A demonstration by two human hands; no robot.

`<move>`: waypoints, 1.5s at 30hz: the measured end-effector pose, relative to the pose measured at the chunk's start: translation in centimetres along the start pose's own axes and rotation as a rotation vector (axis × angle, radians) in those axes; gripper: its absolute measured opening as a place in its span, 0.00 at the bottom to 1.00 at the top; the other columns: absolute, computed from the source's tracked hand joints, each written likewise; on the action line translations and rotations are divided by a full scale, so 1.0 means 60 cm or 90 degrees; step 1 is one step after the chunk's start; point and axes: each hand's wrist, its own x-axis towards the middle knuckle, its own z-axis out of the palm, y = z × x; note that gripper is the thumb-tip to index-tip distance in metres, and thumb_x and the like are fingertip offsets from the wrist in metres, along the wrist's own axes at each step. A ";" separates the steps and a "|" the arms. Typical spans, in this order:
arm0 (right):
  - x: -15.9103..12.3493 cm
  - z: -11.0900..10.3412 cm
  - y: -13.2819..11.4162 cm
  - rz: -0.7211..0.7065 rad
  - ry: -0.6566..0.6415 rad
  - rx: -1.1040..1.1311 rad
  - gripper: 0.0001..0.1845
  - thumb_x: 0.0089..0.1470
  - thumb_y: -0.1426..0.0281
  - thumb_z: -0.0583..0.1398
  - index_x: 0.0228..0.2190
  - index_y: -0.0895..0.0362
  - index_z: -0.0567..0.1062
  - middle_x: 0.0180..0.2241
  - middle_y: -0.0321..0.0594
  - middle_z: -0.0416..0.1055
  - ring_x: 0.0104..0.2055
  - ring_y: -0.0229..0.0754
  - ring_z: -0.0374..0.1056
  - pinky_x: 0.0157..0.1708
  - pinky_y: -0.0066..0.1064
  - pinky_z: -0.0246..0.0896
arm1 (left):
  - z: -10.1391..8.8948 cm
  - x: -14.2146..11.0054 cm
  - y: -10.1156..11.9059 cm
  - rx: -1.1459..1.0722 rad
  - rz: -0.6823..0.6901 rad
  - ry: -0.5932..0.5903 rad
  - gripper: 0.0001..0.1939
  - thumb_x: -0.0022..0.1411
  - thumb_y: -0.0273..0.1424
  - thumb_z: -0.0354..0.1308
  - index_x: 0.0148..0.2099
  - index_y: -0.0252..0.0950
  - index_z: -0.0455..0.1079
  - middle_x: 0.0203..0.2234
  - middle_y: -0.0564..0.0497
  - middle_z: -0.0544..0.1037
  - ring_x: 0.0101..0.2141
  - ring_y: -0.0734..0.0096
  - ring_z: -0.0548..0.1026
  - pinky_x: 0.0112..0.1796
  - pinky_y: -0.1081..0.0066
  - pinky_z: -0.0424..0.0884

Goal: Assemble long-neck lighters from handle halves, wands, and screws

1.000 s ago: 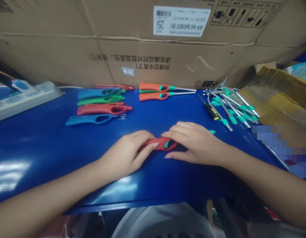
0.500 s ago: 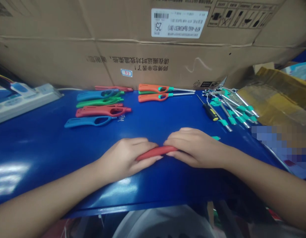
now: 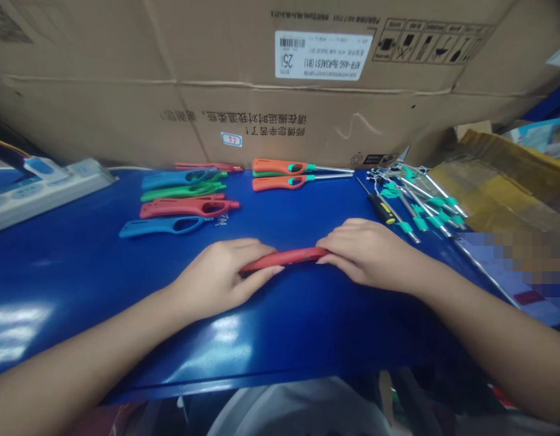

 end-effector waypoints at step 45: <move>-0.003 -0.011 0.021 -0.030 0.001 0.008 0.13 0.69 0.66 0.56 0.42 0.60 0.78 0.37 0.45 0.78 0.41 0.47 0.69 0.44 0.39 0.62 | 0.006 0.005 0.012 -0.159 -0.154 0.005 0.16 0.68 0.41 0.60 0.36 0.34 0.79 0.24 0.54 0.75 0.25 0.74 0.67 0.27 0.74 0.61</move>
